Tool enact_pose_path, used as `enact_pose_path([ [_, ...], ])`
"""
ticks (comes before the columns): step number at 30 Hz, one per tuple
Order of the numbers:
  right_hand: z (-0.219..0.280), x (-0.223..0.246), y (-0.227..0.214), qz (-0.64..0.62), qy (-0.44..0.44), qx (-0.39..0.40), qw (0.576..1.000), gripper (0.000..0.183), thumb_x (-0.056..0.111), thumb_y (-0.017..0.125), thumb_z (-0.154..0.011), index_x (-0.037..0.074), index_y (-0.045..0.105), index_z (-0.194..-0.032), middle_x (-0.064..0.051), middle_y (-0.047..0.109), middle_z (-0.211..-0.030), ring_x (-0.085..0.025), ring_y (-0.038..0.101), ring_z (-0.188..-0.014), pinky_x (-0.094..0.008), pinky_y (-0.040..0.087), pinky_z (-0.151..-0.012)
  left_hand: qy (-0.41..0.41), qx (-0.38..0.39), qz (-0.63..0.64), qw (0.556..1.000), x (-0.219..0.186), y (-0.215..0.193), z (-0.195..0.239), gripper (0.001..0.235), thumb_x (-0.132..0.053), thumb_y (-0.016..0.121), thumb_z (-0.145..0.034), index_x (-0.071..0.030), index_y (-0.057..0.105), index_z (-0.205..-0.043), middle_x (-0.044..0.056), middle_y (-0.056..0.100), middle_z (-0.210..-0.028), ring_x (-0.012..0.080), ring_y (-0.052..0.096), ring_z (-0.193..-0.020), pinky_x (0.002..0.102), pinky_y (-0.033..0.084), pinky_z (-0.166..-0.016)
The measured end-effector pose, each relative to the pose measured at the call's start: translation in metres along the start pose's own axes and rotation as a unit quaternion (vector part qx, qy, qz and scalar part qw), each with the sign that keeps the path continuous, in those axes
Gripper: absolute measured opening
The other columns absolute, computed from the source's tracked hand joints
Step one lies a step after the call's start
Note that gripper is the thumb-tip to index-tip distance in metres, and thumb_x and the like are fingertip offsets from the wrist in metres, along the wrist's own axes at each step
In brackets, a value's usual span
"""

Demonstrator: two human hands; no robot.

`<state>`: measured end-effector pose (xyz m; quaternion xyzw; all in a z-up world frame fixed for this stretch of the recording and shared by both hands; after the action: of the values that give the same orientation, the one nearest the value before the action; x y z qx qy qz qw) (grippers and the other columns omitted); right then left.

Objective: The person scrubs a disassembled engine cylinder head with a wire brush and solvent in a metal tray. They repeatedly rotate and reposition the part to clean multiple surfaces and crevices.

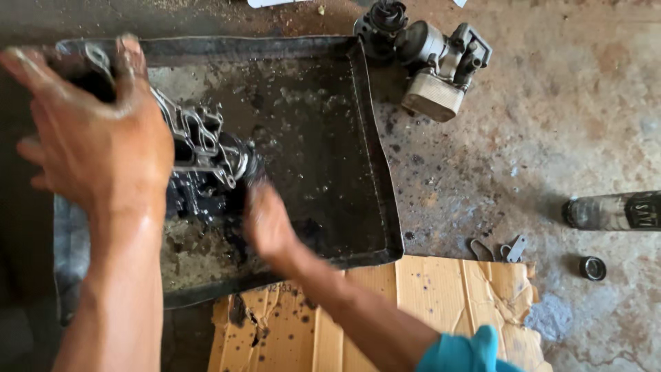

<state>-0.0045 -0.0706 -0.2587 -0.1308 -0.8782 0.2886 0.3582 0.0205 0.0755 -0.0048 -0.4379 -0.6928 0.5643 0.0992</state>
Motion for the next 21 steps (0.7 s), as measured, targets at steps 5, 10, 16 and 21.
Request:
enact_pose_path([
  [5, 0.006, -0.02, 0.015, -0.326, 0.32, -0.033, 0.889, 0.054, 0.04, 0.032, -0.117, -0.002, 0.052, -0.143, -0.021, 0.06, -0.14, -0.035, 0.055, -0.126, -0.048, 0.044, -0.11, -0.047, 0.075, 0.066, 0.994, 0.0, 0.015, 0.0, 0.096, -0.064, 0.063, -0.103, -0.002, 0.017, -0.161, 0.016, 0.052, -0.155, 0.0574, 0.04, -0.139, 0.083, 0.022, -0.106],
  [10, -0.043, -0.083, 0.034, -0.612, 0.514, 0.08, 0.596, 0.06, 0.049, 0.035, -0.107, 0.002, 0.058, -0.135, -0.012, 0.068, -0.119, -0.024, 0.064, -0.099, -0.04, 0.056, -0.087, 0.089, 0.063, 0.063, 0.992, -0.01, 0.0, 0.011, 0.099, -0.056, 0.056, -0.103, 0.008, 0.011, -0.163, 0.024, 0.045, -0.165, 0.0501, 0.044, -0.153, 0.077, 0.017, -0.122],
  [16, -0.065, -0.128, -0.052, -0.081, 0.362, 0.172, 0.912, 0.036, 0.032, 0.063, -0.102, 0.003, 0.07, -0.122, -0.018, 0.075, -0.115, -0.032, 0.073, -0.108, -0.039, 0.058, -0.09, 0.025, 0.089, 0.076, 0.993, 0.007, 0.011, 0.002, 0.101, -0.069, 0.062, -0.106, -0.001, 0.015, -0.165, 0.024, 0.05, -0.156, 0.0551, 0.045, -0.136, 0.069, 0.029, -0.115],
  [21, -0.043, -0.051, -0.103, 0.171, -0.038, 0.047, 0.983, 0.038, 0.019, 0.061, -0.093, 0.007, 0.058, -0.128, -0.02, 0.07, -0.125, -0.043, 0.063, -0.109, -0.052, 0.049, -0.092, 0.041, 0.049, 0.04, 0.997, 0.012, 0.013, -0.007, 0.094, -0.058, 0.056, -0.101, -0.004, 0.018, -0.169, 0.017, 0.061, -0.154, 0.0541, 0.05, -0.134, 0.073, 0.035, -0.107],
])
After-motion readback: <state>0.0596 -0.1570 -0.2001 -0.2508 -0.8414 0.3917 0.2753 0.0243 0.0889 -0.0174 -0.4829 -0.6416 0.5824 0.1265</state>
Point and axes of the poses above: each hand's wrist, its own z-axis away from the middle knuckle, its own y-axis out of the palm, x = y × z, the point moved 9 cm from there along -z, towards the middle knuckle
